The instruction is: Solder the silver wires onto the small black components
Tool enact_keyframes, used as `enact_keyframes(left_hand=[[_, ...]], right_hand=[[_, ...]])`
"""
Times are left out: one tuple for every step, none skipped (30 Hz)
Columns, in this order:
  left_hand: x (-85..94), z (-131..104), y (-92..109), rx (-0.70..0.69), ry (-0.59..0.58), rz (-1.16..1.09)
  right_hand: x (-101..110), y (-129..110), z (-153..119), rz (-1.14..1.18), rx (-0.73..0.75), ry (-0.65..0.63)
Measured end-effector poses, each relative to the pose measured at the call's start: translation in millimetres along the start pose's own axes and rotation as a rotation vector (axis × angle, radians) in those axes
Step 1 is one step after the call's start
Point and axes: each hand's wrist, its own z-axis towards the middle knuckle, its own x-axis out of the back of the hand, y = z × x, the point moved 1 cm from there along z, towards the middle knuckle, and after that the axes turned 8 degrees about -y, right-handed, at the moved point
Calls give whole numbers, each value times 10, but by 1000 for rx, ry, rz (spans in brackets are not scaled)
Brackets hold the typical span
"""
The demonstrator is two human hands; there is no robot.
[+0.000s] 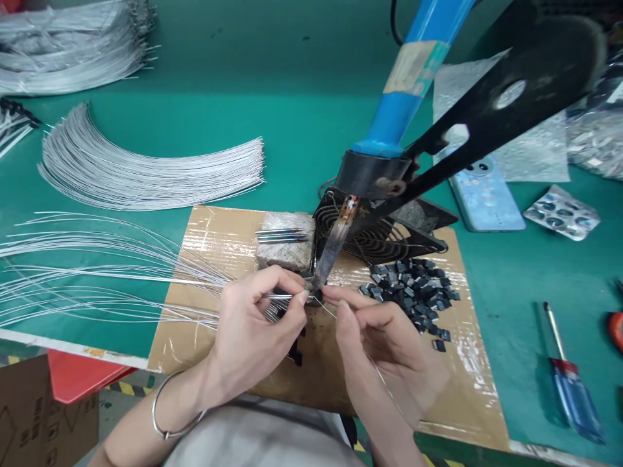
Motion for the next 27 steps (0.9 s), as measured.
enact_keyframes(left_hand=[[0,-2,-1,-2,3,0],[1,-3,-2,-6,6,0],[2,-5,-3,-11,8,0],[4,-6,-5,-17,11,1],[6,-6,-8,-21,12,4],[7,-6,-11,-28,12,8],[9,-5,-15,-33,14,11],[11,-4,-18,-36,15,13],[13,-2,-21,-40,17,11],[15,-1,-24,-45,18,7],[16,0,-25,-50,19,2],[15,1,-25,-56,20,-1],[14,2,-25,-60,22,-2],[10,3,-24,-62,21,-1],[7,3,-23,-62,21,1],[3,3,-22,-60,21,4],[-1,3,-22,-58,21,5],[-3,3,-21,-55,20,6],[-3,3,-22,-54,20,4],[-2,3,-23,-53,21,3],[1,4,-24,-54,22,0],[4,5,-26,-54,22,-4],[7,6,-29,-53,20,-7],[9,6,-32,-47,17,-8],[10,6,-36,-38,9,-7],[10,6,-39,-26,1,-2],[10,5,-42,-18,-5,5]], right_hand=[[-1,-8,-1,-1,-3,0],[-3,-14,-2,-1,-6,0],[-4,-19,-3,-1,-6,1],[-4,-21,-5,-4,-5,1],[-3,-22,-6,-8,-3,0],[-2,-21,-6,-13,0,-3],[0,-18,-7,-18,1,-8],[1,-15,-7,-21,3,-13],[2,-10,-7,-23,7,-16],[3,-7,-7,-26,15,-18],[3,-3,-7,-30,24,-15],[3,0,-7,-35,34,-12],[3,2,-8,-41,43,-8],[2,4,-8,-45,50,-4],[2,5,-8,-46,53,-2],[2,6,-8,-44,54,-1],[2,7,-7,-43,56,-1],[2,7,-5,-43,60,-1],[3,8,-3,-46,64,-1],[3,8,-1,-51,69,-1],[3,8,2,-58,73,3],[3,10,4,-64,77,4],[2,12,5,-68,79,4],[0,16,7,-70,81,5],[-1,20,7,-70,84,4],[-3,25,7,-71,89,4],[-4,30,7,-73,94,2]])
